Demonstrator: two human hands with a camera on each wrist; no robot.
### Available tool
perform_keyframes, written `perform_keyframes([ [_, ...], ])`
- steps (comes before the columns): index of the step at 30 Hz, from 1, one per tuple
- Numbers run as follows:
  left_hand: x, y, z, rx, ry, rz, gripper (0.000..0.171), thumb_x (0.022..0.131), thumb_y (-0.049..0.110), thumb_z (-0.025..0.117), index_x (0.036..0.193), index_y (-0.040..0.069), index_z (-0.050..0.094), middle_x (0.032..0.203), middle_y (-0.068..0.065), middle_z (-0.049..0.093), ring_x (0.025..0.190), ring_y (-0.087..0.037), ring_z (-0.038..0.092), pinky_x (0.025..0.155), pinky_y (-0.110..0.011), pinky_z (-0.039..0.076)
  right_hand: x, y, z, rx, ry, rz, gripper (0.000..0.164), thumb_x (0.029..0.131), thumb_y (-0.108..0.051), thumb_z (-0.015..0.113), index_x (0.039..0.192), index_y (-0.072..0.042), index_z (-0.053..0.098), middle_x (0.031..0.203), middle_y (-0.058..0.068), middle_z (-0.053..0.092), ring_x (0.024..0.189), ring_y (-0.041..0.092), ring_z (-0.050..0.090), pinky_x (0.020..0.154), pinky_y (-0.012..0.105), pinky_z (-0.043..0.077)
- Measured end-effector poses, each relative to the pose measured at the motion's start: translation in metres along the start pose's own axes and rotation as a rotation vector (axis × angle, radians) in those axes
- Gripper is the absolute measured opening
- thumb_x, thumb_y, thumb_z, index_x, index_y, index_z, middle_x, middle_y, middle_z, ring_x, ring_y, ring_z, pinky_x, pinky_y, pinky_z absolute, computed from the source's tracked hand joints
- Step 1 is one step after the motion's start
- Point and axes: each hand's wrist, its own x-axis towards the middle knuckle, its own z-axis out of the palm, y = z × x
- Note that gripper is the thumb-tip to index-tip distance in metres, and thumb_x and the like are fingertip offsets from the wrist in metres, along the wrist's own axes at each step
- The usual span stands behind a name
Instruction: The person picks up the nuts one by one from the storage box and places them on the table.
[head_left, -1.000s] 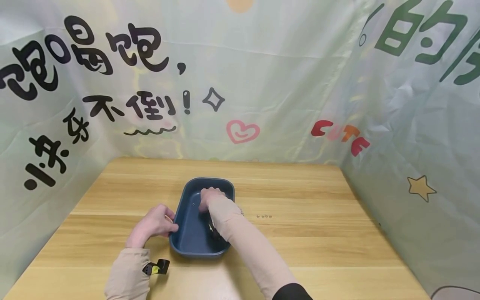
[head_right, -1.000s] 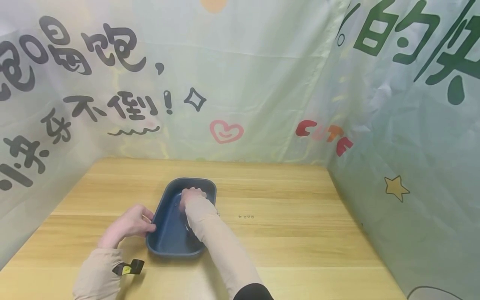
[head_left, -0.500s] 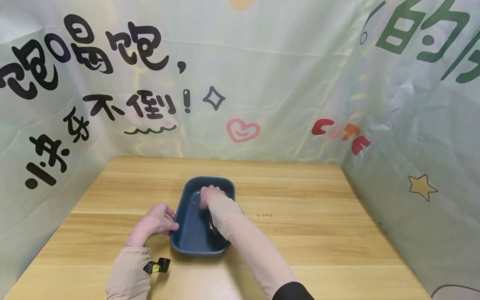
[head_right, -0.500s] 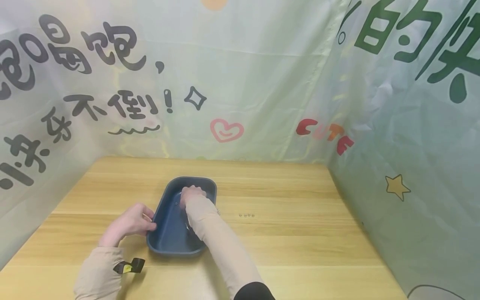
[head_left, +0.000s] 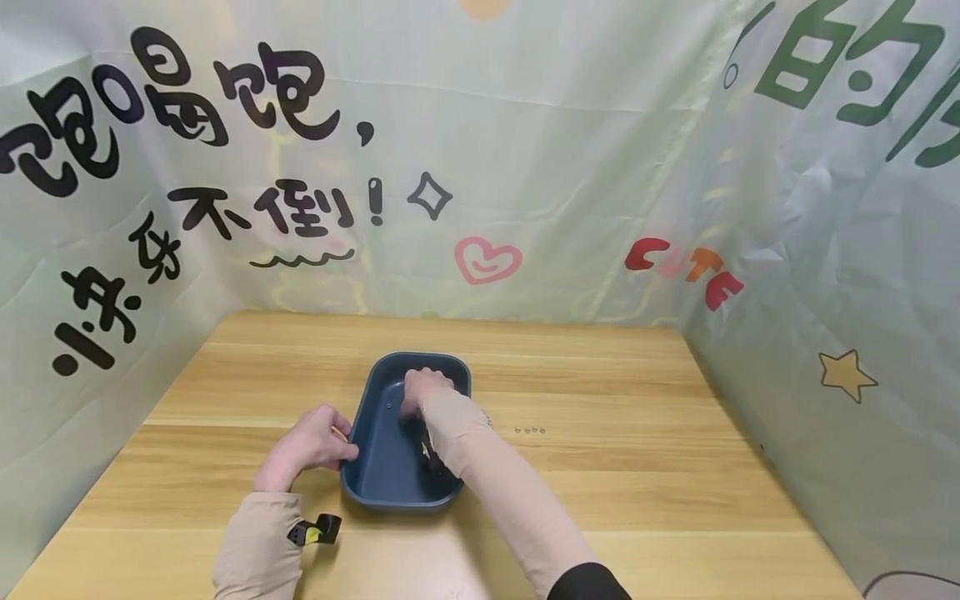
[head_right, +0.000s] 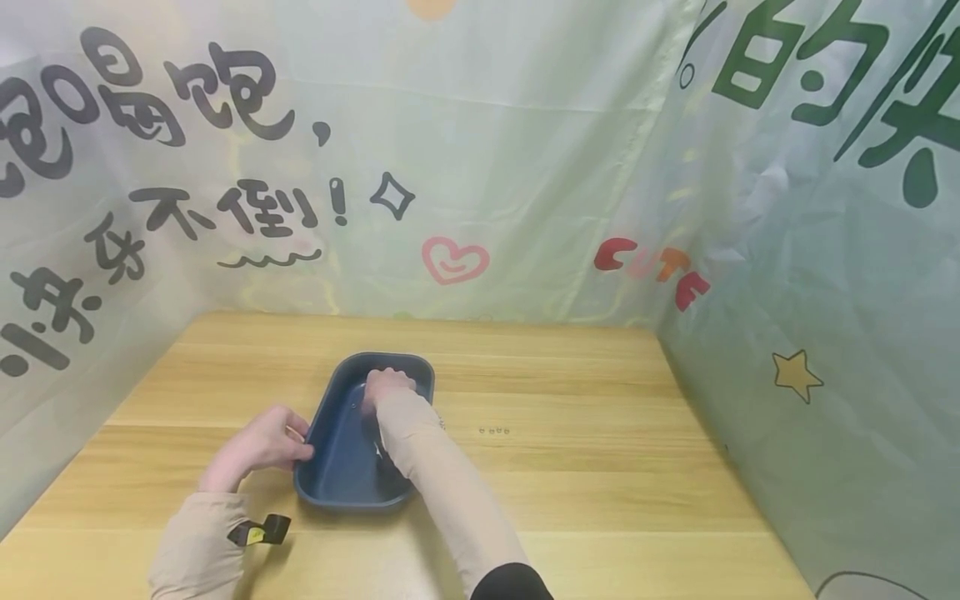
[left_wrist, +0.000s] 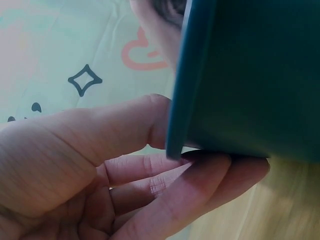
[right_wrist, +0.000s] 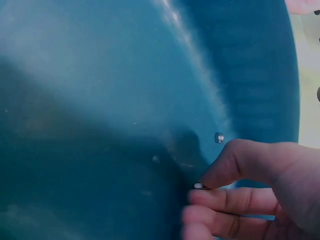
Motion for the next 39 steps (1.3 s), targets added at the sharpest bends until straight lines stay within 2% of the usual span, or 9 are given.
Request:
perform_keyframes([
  [6,0.001,0.001,0.001,-0.007,-0.011,-0.011,0.03,0.066,0.0,0.066,0.092,-0.01,0.056,0.073,-0.014,0.066,0.06,-0.018,0.064,0.055,-0.03,0.057,-0.003,0.001,0.002,0.007,-0.049,0.025,0.024,0.076,-0.024,0.062,0.098,-0.015,0.062,0.088,0.003,0.059,0.076,0.02,0.053,0.059,0.032,0.045],
  [12,0.0,0.001,0.001,0.0,-0.006,-0.01,0.03,0.066,0.0,0.066,0.093,-0.01,0.056,0.073,-0.014,0.066,0.061,-0.018,0.064,0.055,-0.03,0.057,0.0,0.0,0.002,-0.008,-0.033,0.018,0.029,0.076,-0.023,0.062,0.104,-0.015,0.061,0.094,0.004,0.059,0.079,0.021,0.052,0.061,0.032,0.045],
  [18,0.0,0.002,0.001,-0.002,0.0,0.002,0.029,0.066,0.0,0.066,0.091,-0.01,0.057,0.071,-0.012,0.066,0.059,-0.018,0.064,0.054,-0.029,0.057,0.002,0.002,0.001,-0.013,0.009,-0.009,0.027,0.073,-0.023,0.063,0.098,-0.015,0.061,0.096,0.005,0.059,0.078,0.021,0.052,0.06,0.033,0.045],
  [21,0.0,0.001,0.001,0.0,0.007,0.003,0.029,0.065,0.0,0.066,0.091,-0.01,0.056,0.071,-0.012,0.066,0.059,-0.018,0.064,0.054,-0.029,0.057,0.0,0.002,-0.001,0.032,-0.011,-0.015,0.02,0.073,-0.019,0.062,0.092,-0.014,0.06,0.088,0.005,0.059,0.07,0.02,0.054,0.054,0.031,0.045],
  [27,0.0,-0.001,0.001,0.001,0.012,-0.001,0.031,0.065,0.0,0.066,0.092,-0.01,0.056,0.073,-0.013,0.065,0.06,-0.018,0.064,0.054,-0.029,0.057,0.002,0.003,-0.005,0.121,-0.074,-0.011,0.009,0.073,-0.006,0.058,0.081,-0.01,0.056,0.07,0.007,0.058,0.045,0.016,0.053,0.036,0.023,0.043],
  [34,0.0,-0.001,0.001,-0.004,0.011,-0.001,0.031,0.065,-0.001,0.066,0.092,-0.011,0.056,0.076,-0.014,0.064,0.059,-0.018,0.063,0.054,-0.028,0.057,0.006,0.006,-0.007,0.192,-0.14,-0.008,0.01,0.069,0.006,0.062,0.066,-0.003,0.06,0.055,0.011,0.061,0.039,0.017,0.055,0.036,0.027,0.049],
  [39,0.0,0.0,0.001,-0.013,0.009,-0.002,0.03,0.065,-0.001,0.066,0.092,-0.011,0.056,0.077,-0.014,0.063,0.059,-0.018,0.063,0.054,-0.028,0.057,0.002,0.009,-0.012,0.241,-0.164,-0.039,0.01,0.068,0.006,0.063,0.064,-0.003,0.063,0.055,0.012,0.063,0.042,0.02,0.059,0.04,0.028,0.053],
])
